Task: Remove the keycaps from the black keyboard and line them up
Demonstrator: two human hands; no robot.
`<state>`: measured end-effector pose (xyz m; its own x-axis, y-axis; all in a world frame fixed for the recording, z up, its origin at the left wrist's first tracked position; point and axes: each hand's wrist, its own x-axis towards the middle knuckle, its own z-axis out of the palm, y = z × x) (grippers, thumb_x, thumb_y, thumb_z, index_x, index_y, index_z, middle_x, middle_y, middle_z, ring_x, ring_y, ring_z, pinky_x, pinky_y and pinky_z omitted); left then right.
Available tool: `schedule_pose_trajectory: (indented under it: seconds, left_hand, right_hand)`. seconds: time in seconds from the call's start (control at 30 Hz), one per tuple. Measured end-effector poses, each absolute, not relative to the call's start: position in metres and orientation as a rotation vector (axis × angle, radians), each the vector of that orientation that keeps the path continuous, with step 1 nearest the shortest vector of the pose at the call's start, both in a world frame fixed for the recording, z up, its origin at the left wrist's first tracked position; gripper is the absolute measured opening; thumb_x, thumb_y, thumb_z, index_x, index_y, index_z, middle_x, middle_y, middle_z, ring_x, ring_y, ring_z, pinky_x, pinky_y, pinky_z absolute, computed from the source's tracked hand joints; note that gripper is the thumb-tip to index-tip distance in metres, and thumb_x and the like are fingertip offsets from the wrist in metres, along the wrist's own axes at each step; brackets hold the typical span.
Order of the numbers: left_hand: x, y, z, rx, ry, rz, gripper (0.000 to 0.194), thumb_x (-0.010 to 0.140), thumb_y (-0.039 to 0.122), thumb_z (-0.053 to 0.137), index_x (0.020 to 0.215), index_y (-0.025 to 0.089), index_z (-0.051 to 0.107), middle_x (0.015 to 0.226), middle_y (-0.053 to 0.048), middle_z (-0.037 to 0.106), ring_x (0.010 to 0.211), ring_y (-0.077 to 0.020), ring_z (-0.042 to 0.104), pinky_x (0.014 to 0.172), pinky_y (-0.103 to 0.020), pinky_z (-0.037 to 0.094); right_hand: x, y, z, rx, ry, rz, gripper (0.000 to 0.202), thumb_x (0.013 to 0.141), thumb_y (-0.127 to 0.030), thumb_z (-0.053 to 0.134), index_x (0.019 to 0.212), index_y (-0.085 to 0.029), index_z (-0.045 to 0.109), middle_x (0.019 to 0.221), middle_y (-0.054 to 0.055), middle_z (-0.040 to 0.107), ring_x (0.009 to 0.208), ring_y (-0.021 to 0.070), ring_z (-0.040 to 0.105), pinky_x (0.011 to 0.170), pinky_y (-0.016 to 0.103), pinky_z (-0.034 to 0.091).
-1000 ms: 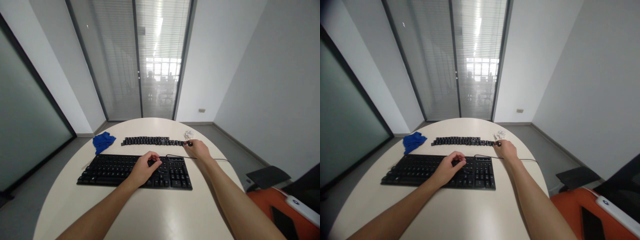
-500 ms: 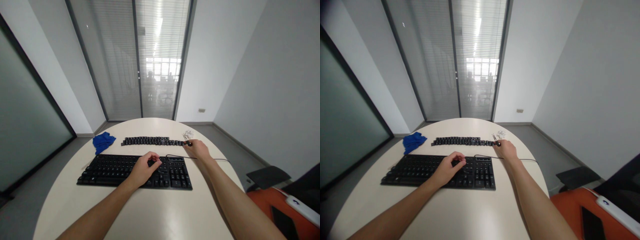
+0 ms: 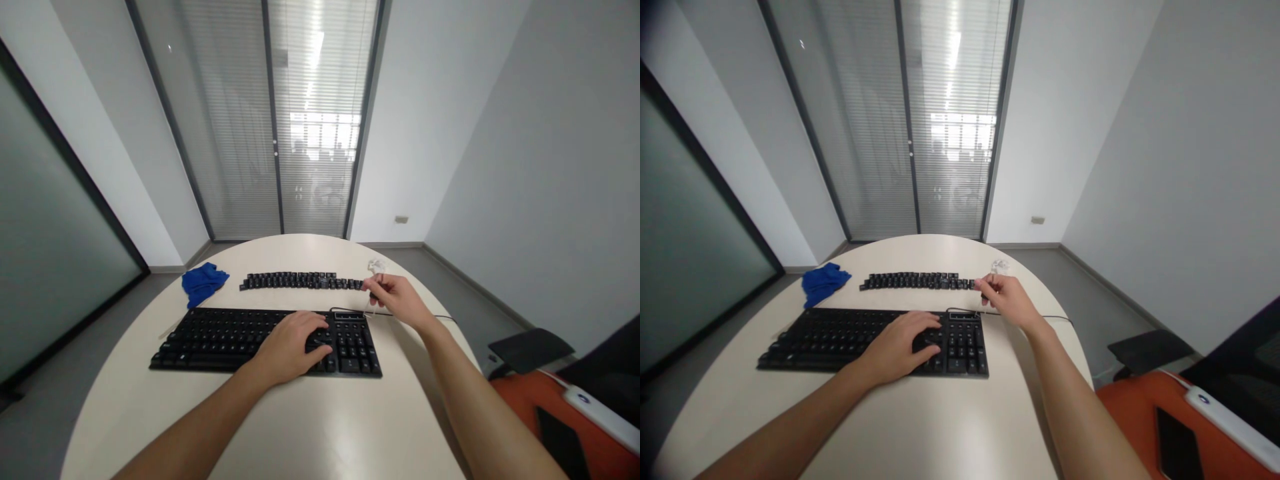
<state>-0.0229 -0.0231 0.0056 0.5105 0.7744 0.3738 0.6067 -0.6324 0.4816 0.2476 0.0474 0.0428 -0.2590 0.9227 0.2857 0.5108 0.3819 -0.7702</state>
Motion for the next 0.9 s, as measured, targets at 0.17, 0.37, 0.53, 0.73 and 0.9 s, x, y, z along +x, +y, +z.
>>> schedule_pose_trajectory:
  seconds: [0.17, 0.37, 0.53, 0.73, 0.9]
  left_hand:
    - [-0.023, -0.024, 0.007, 2.45, 1.129, 0.853, 0.03, 0.082, 0.034, 0.068, 0.111, 0.023, 0.065, 0.119, -0.008, 0.066, 0.113, -0.0266, 0.058, 0.102, -0.046, 0.043]
    - [-0.023, -0.024, 0.007, 2.453, 1.112, 0.86, 0.033, 0.08, 0.033, 0.071, 0.112, 0.024, 0.065, 0.12, -0.008, 0.066, 0.113, -0.0268, 0.058, 0.102, -0.046, 0.043]
    - [-0.024, -0.024, 0.007, 2.455, 1.111, 0.86, 0.033, 0.081, 0.034, 0.07, 0.112, 0.024, 0.065, 0.12, -0.007, 0.066, 0.113, -0.0267, 0.058, 0.103, -0.046, 0.043]
    - [-0.024, -0.024, 0.006, 2.482, 1.139, 0.819, 0.032, 0.082, 0.036, 0.068, 0.111, 0.024, 0.065, 0.121, -0.008, 0.066, 0.114, -0.0267, 0.057, 0.103, -0.046, 0.043]
    - [-0.024, -0.024, 0.006, 2.495, 1.152, 0.81, 0.032, 0.082, 0.037, 0.068, 0.111, 0.023, 0.065, 0.12, -0.008, 0.066, 0.114, -0.0264, 0.057, 0.103, -0.045, 0.043]
  right_hand:
    - [0.244, 0.042, 0.044, -1.179, -2.032, 0.812, 0.048, 0.087, -0.058, 0.055, 0.075, -0.014, 0.068, 0.062, 0.005, 0.068, 0.049, 0.012, 0.054, 0.05, 0.023, 0.042]
    - [0.247, 0.041, 0.046, -1.198, -2.126, 0.87, 0.051, 0.088, -0.059, 0.053, 0.074, -0.014, 0.073, 0.054, 0.003, 0.064, 0.048, 0.0134, 0.056, 0.049, 0.024, 0.042]
    - [0.25, 0.04, 0.048, -1.19, -2.119, 0.902, 0.048, 0.086, -0.058, 0.056, 0.077, -0.014, 0.073, 0.063, 0.005, 0.068, 0.052, 0.0138, 0.057, 0.052, 0.024, 0.044]
    - [0.251, 0.046, 0.042, -1.233, -2.119, 0.859, 0.048, 0.089, -0.057, 0.053, 0.08, -0.014, 0.071, 0.07, 0.005, 0.069, 0.058, 0.0144, 0.058, 0.058, 0.026, 0.045]
    - [0.248, 0.049, 0.038, -1.234, -2.167, 0.832, 0.047, 0.091, -0.056, 0.05, 0.081, -0.014, 0.067, 0.065, 0.002, 0.064, 0.059, 0.0146, 0.057, 0.06, 0.025, 0.043]
